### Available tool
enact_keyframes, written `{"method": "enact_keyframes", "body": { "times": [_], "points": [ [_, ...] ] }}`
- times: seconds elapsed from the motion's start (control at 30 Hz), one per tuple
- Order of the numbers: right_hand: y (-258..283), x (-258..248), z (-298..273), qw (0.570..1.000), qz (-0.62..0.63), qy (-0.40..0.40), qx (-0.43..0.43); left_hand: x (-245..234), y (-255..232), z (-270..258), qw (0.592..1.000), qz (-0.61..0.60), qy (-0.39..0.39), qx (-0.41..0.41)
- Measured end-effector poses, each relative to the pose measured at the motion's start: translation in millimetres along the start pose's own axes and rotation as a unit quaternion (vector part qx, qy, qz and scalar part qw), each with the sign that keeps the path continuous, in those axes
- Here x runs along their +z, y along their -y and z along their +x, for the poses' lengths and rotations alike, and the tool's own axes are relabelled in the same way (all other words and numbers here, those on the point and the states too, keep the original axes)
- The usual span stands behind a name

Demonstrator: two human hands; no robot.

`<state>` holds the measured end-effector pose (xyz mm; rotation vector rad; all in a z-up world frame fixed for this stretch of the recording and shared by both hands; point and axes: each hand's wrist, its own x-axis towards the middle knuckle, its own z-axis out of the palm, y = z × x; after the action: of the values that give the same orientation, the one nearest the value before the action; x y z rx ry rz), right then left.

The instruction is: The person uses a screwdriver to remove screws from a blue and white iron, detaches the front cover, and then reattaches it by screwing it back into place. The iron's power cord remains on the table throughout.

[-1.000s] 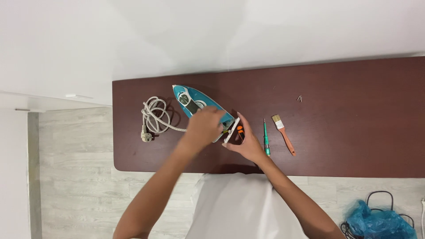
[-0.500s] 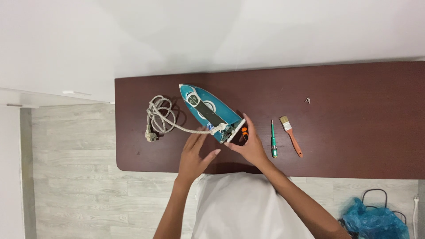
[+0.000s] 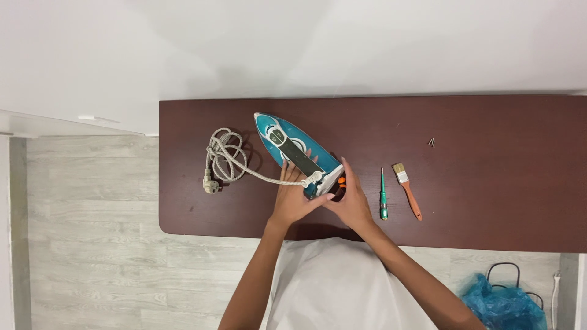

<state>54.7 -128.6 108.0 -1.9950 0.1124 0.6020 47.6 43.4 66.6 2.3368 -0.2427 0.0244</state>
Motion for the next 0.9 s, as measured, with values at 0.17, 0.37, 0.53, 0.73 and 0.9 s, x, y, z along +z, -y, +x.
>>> {"method": "enact_keyframes", "body": {
  "times": [0.17, 0.37, 0.53, 0.73, 0.9],
  "points": [
    [6, 2, 0, 0.999, -0.006, 0.0, 0.041, 10, 5, -1, 1.0, -0.006, -0.025, -0.008],
    [9, 4, 2, 0.997, -0.046, 0.0, 0.054, 14, 1, 2, 0.996, -0.052, -0.056, -0.035],
    [8, 4, 4, 0.995, -0.082, 0.001, 0.049, 20, -2, 4, 0.995, -0.043, -0.083, -0.043],
    [-2, 10, 9, 0.994, -0.111, 0.001, 0.024, 26, 4, 5, 0.994, 0.0, -0.105, -0.022],
    [-18, 18, 14, 0.99, -0.14, -0.026, -0.006, 29, 6, 5, 0.988, 0.04, -0.147, -0.004]
  ]
}}
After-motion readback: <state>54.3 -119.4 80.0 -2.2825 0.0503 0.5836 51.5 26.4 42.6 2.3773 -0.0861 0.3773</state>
